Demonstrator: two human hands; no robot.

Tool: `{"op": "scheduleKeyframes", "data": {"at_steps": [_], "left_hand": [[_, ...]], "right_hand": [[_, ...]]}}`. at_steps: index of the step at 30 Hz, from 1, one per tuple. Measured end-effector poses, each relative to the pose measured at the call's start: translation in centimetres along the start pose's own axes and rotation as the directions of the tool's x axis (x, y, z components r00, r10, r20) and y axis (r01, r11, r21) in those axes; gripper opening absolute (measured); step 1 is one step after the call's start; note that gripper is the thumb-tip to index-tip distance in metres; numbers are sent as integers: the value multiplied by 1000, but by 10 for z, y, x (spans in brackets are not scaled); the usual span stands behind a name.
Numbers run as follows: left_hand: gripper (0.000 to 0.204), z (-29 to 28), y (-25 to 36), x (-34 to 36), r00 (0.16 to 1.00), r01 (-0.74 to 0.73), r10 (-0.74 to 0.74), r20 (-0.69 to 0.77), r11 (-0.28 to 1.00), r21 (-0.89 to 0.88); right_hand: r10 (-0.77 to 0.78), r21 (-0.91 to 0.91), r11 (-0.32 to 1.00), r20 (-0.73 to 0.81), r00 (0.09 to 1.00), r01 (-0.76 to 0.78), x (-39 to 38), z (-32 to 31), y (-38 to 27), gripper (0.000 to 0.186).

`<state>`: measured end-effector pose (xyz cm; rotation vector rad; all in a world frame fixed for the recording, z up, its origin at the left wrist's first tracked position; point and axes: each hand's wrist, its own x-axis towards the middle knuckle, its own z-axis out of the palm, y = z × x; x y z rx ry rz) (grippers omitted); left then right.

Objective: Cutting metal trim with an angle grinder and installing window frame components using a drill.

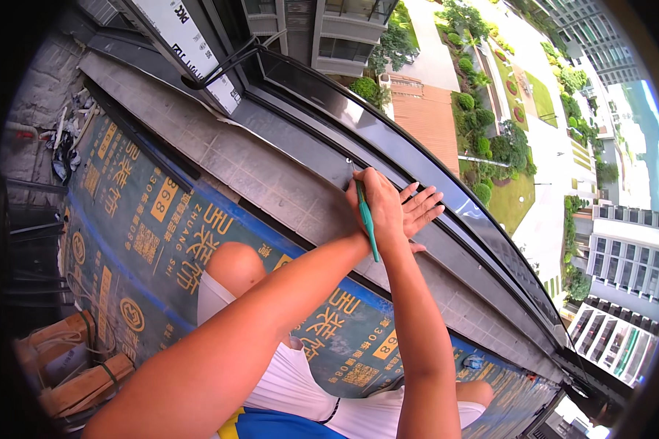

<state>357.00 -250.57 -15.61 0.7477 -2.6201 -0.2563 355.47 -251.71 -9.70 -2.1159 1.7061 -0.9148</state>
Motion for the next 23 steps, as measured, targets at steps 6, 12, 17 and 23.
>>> {"op": "scheduleKeyframes", "data": {"at_steps": [6,12,17,23], "left_hand": [[107,1,-3,-1,999,-16,13,-52,999,-47],[105,5,-3,-1,997,-13,11,-70,1000,-24],[105,5,-2,-1,995,-22,18,-103,999,-41],[109,5,-4,-2,997,-27,25,-75,1000,-16]], "right_hand": [[-27,4,1000,-20,999,27,-1,4,-1,22],[-56,-21,998,-10,998,56,-2,6,2,21],[-91,-56,994,-7,996,91,-3,2,1,22],[-67,-30,997,28,997,67,-2,-1,0,23]]}}
